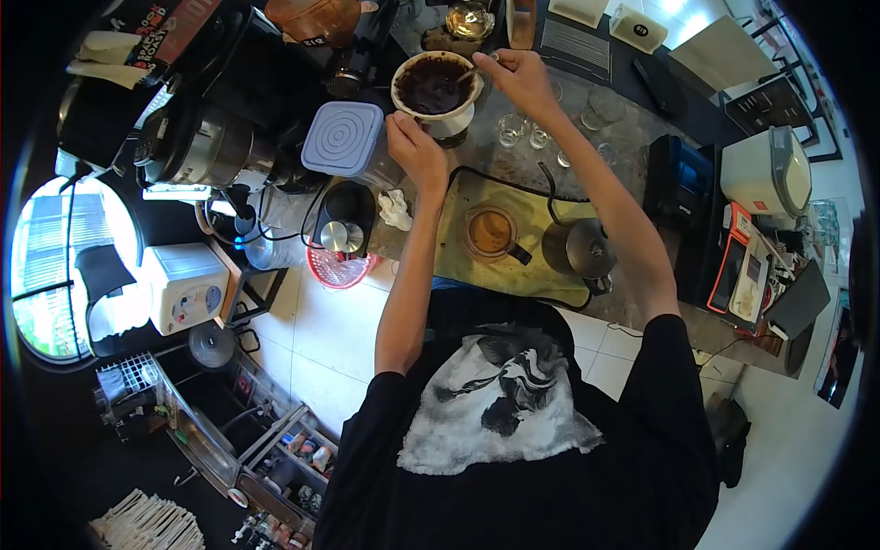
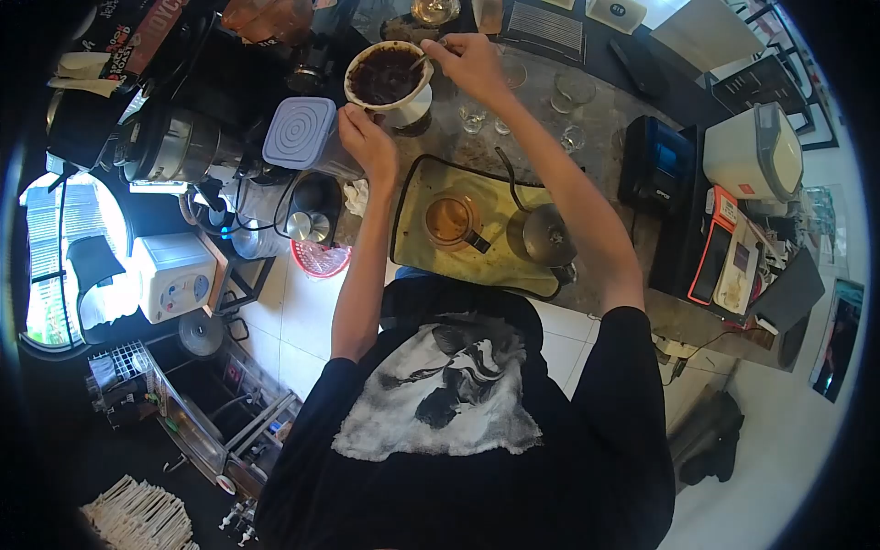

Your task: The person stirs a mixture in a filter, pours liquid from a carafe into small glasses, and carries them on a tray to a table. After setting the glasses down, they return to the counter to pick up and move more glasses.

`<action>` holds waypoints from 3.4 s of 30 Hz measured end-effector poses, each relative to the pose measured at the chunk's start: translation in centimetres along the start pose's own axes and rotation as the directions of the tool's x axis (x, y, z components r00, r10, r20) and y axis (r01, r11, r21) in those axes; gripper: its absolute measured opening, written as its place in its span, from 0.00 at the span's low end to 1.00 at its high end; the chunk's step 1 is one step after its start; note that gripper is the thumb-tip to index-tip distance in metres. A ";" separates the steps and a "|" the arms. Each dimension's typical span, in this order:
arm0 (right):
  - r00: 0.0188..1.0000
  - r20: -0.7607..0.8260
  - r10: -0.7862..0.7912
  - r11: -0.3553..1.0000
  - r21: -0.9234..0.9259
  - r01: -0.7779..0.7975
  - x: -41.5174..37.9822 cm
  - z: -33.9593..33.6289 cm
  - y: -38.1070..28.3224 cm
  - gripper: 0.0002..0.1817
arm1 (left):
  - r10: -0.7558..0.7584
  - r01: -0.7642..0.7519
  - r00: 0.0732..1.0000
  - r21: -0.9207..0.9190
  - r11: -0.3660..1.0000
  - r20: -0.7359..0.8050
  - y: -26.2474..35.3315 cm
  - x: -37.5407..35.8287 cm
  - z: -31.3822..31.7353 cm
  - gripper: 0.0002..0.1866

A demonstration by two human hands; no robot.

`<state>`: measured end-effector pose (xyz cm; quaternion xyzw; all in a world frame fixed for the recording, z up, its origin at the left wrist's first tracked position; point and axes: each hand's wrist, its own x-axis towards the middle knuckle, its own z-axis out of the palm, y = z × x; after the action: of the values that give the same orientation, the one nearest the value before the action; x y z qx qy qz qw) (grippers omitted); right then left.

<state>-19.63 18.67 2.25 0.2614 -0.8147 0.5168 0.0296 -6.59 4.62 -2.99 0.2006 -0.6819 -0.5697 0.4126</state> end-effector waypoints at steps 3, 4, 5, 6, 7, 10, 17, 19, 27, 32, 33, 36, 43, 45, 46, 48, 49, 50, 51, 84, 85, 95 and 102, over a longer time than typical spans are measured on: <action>1.000 -0.022 0.002 1.000 0.003 -0.002 0.0 0.3 -0.1 0.27 | -0.060 0.061 0.998 -0.084 0.995 0.021 0.7 -0.3 -0.2 0.18; 0.999 -0.033 0.002 1.000 0.007 -0.002 0.0 0.3 -0.2 0.28 | -0.121 0.127 0.992 -0.177 0.976 0.044 1.0 -0.4 -0.2 0.18; 0.999 -0.037 0.004 1.000 0.008 -0.004 0.0 0.3 -0.4 0.28 | -0.120 0.126 0.992 -0.175 0.976 0.048 1.3 -0.4 -0.4 0.18; 0.998 -0.058 -0.034 0.999 -0.024 0.033 0.1 0.3 -0.3 0.28 | -0.105 0.111 0.993 -0.153 0.982 0.053 1.5 -0.5 -0.5 0.18; 0.995 -0.077 -0.070 0.996 -0.057 0.066 0.1 0.4 -0.1 0.29 | -0.092 0.099 0.994 -0.130 0.987 0.058 1.6 -0.6 -0.7 0.18; 0.997 -0.050 -0.061 0.986 -0.156 0.052 0.5 0.5 -0.1 0.30 | -0.161 0.168 0.986 -0.199 0.965 0.053 2.2 -0.7 -0.6 0.18; 0.995 0.083 0.053 0.981 -0.192 -0.036 -1.0 -0.6 -1.6 0.41 | -0.147 0.159 0.987 -0.266 0.951 0.063 2.8 -2.3 -1.0 0.17; 0.995 -0.010 0.095 0.989 -0.111 -0.096 -3.8 -2.5 -4.9 0.40 | -0.165 0.192 0.978 -0.249 0.949 0.125 2.5 -4.2 -2.0 0.21; 0.990 -0.055 0.130 0.991 0.036 -0.129 -21.6 -3.1 -11.2 0.22 | -0.110 0.085 0.777 0.071 0.994 0.620 2.2 -13.5 -10.0 0.45; 0.944 -0.027 0.330 0.936 -0.124 -0.331 -28.0 1.4 -9.5 0.23 | -0.129 -0.133 0.646 0.278 0.951 0.752 -1.0 -13.7 -10.5 0.57; 0.943 -0.050 0.329 0.935 -0.125 -0.332 -28.4 1.7 -9.5 0.23 | -0.072 -0.170 0.642 0.233 0.958 0.763 -1.1 -13.3 -10.0 0.53; 0.926 -0.054 0.373 0.915 -0.146 -0.376 -28.7 2.6 -9.4 0.20 | -0.006 -0.107 0.623 0.092 0.990 0.782 -1.9 -12.5 -8.8 0.47; 0.876 -0.215 0.431 0.897 0.206 -0.391 -28.9 3.6 -9.6 0.15 | 0.022 -0.015 0.603 -0.017 1.000 0.798 2.6 -10.2 -8.5 0.40; 0.870 -0.370 0.325 0.928 0.304 -0.218 -28.2 3.1 -11.0 0.12 | 0.063 -0.064 0.591 -0.032 0.997 0.804 5.0 -9.2 -8.2 0.42; 0.868 -0.377 0.323 0.929 0.300 -0.216 -27.7 2.6 -11.5 0.12 | 0.104 -0.119 0.583 -0.042 0.992 0.806 6.2 -8.6 -7.8 0.43; 0.791 -0.544 0.281 0.921 0.385 -0.063 -26.5 1.3 -12.6 0.12 | 0.115 -0.141 0.537 -0.045 0.989 0.836 9.1 -7.5 -7.1 0.46; 0.789 -0.551 0.272 0.922 0.385 -0.049 -26.6 -0.1 -13.3 0.12 | 0.126 -0.172 0.492 -0.045 0.984 0.861 10.5 -8.0 -6.8 0.48; 0.738 -0.597 0.314 0.875 0.483 0.018 -26.1 -1.3 -13.4 0.12 | 0.132 -0.177 0.494 -0.050 0.983 0.860 10.7 -7.8 -6.4 0.48; 0.685 -0.632 0.362 0.817 0.569 0.093 -25.6 -2.4 -13.5 0.12 | 0.196 -0.135 0.482 -0.148 0.980 0.854 10.5 -7.4 -5.6 0.47; 0.914 -0.364 0.178 0.881 0.472 0.017 -18.1 -14.9 -13.2 0.14 | 0.130 -0.049 0.774 -0.146 0.988 0.619 9.0 -5.8 -5.3 0.27; 0.942 -0.304 0.141 0.900 0.436 0.006 -17.9 -14.8 -13.6 0.15 | 0.127 0.002 0.756 -0.197 0.981 0.642 9.8 -5.7 -5.6 0.27; 0.998 -0.031 0.060 0.973 0.225 -0.051 -16.2 -14.3 -18.3 0.29 | 0.190 -0.095 0.613 -0.168 0.981 0.767 12.7 -5.4 -8.1 0.25; 0.993 0.069 0.097 0.994 -0.058 -0.093 -15.8 -13.2 -21.5 0.30 | 0.242 -0.164 0.579 -0.180 0.970 0.779 13.4 -5.4 -8.7 0.24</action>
<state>0.86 29.14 21.13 0.2398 -0.8406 0.4854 -0.0169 6.05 6.98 7.94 -0.1714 -0.7864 -0.5774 0.1371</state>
